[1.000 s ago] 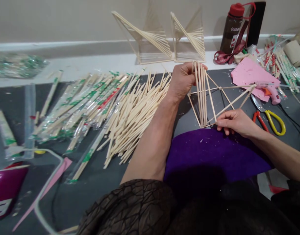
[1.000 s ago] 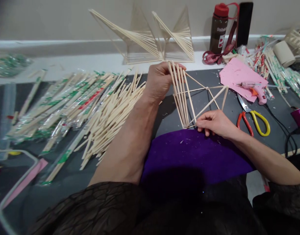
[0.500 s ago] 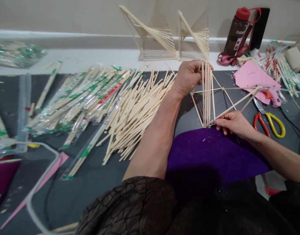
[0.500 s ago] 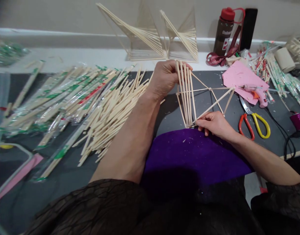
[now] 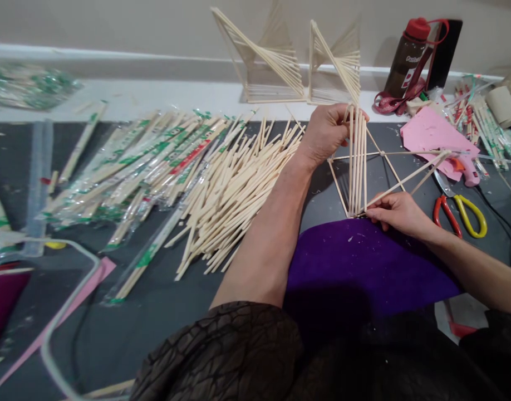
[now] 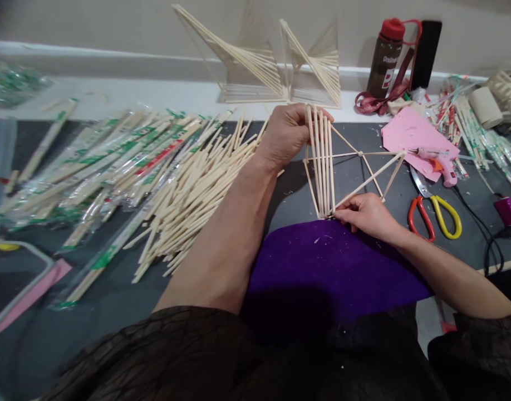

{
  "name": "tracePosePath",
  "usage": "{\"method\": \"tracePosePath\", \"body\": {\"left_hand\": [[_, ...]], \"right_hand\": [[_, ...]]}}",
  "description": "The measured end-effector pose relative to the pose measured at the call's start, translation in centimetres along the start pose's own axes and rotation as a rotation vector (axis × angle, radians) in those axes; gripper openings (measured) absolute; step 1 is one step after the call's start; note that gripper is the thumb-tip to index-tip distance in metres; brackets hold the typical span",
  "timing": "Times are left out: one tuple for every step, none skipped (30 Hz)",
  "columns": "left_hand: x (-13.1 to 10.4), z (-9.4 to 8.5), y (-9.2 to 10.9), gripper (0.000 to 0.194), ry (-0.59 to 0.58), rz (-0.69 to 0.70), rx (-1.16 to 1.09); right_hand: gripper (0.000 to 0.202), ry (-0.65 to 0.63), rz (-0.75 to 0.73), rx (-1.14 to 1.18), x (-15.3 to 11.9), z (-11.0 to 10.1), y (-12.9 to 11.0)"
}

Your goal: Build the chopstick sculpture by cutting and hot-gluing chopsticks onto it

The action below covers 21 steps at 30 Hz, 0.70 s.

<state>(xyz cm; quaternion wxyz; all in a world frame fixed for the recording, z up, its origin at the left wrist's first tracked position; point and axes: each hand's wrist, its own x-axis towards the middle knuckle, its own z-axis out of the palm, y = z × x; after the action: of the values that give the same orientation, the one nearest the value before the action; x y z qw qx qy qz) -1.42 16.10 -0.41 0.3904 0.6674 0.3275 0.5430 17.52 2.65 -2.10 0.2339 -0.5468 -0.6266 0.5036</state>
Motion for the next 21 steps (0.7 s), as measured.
{"method": "tracePosePath", "body": {"left_hand": [[0.0, 0.0, -0.2, 0.017, -0.001, 0.008, 0.007], [0.1, 0.0, -0.4, 0.017, 0.003, 0.012, 0.009], [0.2, 0.1, -0.6, 0.017, 0.012, 0.012, 0.006], [0.2, 0.1, -0.8, 0.017, 0.026, 0.007, -0.005], [0.3, 0.2, -1.1, 0.017, 0.045, -0.002, -0.02], [0.4, 0.2, -1.2, 0.018, 0.067, -0.011, -0.037], [0.4, 0.3, -1.4, 0.018, 0.088, -0.02, -0.048], [0.4, 0.3, -1.4, 0.018, 0.107, -0.025, -0.049], [0.4, 0.3, -1.5, 0.017, 0.12, -0.027, -0.038], [0.4, 0.4, -1.4, 0.016, 0.125, -0.028, -0.02], [0.4, 0.3, -1.3, 0.015, 0.126, -0.028, 0.0], [0.4, 0.3, -1.2, 0.015, 0.124, -0.028, 0.016], [0.3, 0.3, -1.1, 0.014, 0.122, -0.028, 0.025], [0.3, 0.3, -1.0, 0.014, 0.118, -0.027, 0.031], [0.3, 0.2, -0.9, 0.013, 0.113, -0.025, 0.037], [0.2, 0.2, -0.8, 0.013, 0.102, -0.02, 0.046], [0.2, 0.2, -0.7, 0.013, 0.085, -0.013, 0.055], [0.2, 0.1, -0.6, 0.013, 0.065, -0.005, 0.063], [0.2, 0.1, -0.6, 0.012, 0.048, 0.002, 0.064], [0.2, 0.1, -0.5, 0.012, 0.036, 0.004, 0.056], [0.1, 0.1, -0.4, 0.012, 0.032, 0.002, 0.041]], "right_hand": [[0.024, -0.003, -0.005, -0.013, 0.0, 0.0, 0.1], [0.024, -0.007, -0.007, -0.025, 0.1, 0.1, 0.1], [0.023, -0.011, -0.006, -0.036, 0.1, 0.1, 0.2], [0.022, -0.015, -0.002, -0.046, 0.1, 0.2, 0.1], [0.021, -0.018, 0.002, -0.054, 0.1, 0.2, 0.1], [0.02, -0.021, 0.007, -0.06, 0.2, 0.2, 0.0], [0.02, -0.026, 0.011, -0.063, 0.2, 0.2, 0.0], [0.02, -0.032, 0.013, -0.065, 0.2, 0.2, -0.1], [0.021, -0.037, 0.015, -0.064, 0.2, 0.2, -0.1], [0.021, -0.04, 0.018, -0.059, 0.2, 0.2, -0.2], [0.021, -0.041, 0.023, -0.052, 0.2, 0.2, -0.3], [0.022, -0.042, 0.028, -0.044, 0.2, 0.3, -0.3], [0.021, -0.04, 0.031, -0.034, 0.2, 0.3, -0.4], [0.021, -0.038, 0.033, -0.024, 0.2, 0.3, -0.4], [0.02, -0.038, 0.032, -0.014, 0.2, 0.3, -0.4], [0.02, -0.04, 0.026, -0.007, 0.2, 0.4, -0.4], [0.02, -0.044, 0.017, -0.002, 0.2, 0.4, -0.3], [0.02, -0.047, 0.008, 0.002, 0.2, 0.4, -0.3], [0.02, -0.048, 0.0, 0.004, 0.2, 0.4, -0.2], [0.021, -0.05, -0.008, 0.001, 0.2, 0.4, -0.2], [0.021, -0.049, -0.015, -0.003, 0.2, 0.3, -0.1]]}}
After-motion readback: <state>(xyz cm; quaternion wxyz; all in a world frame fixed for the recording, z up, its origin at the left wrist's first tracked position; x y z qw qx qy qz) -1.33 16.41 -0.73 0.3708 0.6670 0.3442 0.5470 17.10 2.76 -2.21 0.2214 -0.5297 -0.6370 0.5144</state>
